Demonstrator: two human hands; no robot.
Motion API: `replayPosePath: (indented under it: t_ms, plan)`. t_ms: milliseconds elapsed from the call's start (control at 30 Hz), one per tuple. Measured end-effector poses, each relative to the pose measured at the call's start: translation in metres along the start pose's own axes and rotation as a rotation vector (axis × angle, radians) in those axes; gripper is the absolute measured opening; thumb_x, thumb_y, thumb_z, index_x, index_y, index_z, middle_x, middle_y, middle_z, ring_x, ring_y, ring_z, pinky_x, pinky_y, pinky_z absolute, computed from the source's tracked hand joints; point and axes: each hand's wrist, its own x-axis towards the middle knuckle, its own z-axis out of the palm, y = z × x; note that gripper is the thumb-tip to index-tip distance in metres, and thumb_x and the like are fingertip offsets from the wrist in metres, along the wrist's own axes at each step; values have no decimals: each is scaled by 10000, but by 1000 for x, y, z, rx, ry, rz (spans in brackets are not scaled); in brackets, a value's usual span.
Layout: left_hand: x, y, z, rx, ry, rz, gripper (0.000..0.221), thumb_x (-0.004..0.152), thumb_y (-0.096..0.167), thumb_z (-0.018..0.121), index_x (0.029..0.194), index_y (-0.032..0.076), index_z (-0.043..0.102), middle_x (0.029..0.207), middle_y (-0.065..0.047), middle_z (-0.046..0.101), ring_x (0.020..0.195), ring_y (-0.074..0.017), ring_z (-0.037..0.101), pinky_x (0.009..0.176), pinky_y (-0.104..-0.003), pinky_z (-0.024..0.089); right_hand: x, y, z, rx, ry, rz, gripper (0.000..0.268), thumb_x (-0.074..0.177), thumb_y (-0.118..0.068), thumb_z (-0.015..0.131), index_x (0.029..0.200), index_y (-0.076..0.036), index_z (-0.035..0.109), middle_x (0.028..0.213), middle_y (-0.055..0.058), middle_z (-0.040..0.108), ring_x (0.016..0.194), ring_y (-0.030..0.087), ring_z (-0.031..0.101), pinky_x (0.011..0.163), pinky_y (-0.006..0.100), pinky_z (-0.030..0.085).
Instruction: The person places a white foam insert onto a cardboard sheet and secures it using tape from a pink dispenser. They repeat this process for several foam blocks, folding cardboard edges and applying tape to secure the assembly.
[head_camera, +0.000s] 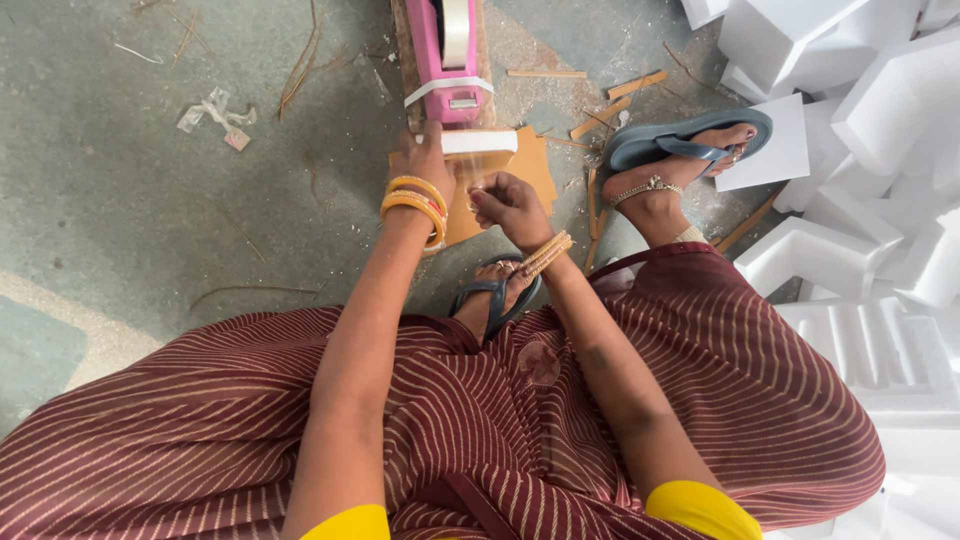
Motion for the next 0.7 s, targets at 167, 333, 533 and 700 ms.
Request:
replayPosePath:
  t_ms: [167,333,533,700]
  plan:
    - [3,6,-10,3,-28,-32,677,887,254,757,1451,202,386,1340,-290,499,1091,-540,618,891,-556,544,27,32,-11,-3,56,46,232,964,-183,716,1083,5,648,885,46,712,690,91,659,635,240,561]
    - [0,3,-13,8,-46,4,721,885,227,748,1495,229,364,1352,-300,477,1111,-542,606,902,-559,536,41,37,4,-72,337,51,315,904,-263,800,945,23,675,741,57,705,575,98,612,533,246,505]
    - [-3,2,-7,71,-29,19,644,893,225,740,1440,220,398,1344,-280,469,1120,-536,610,898,-559,544,33,19,23,-556,630,-68,388,792,-364,888,784,-16,716,621,86,687,533,116,554,517,286,457]
    - [-7,-3,-1,65,31,99,573,904,186,719,1392,187,419,1325,-291,460,1044,-542,641,854,-562,560,34,33,7,-680,734,133,580,653,-463,972,665,10,636,625,122,672,567,213,649,579,347,524]
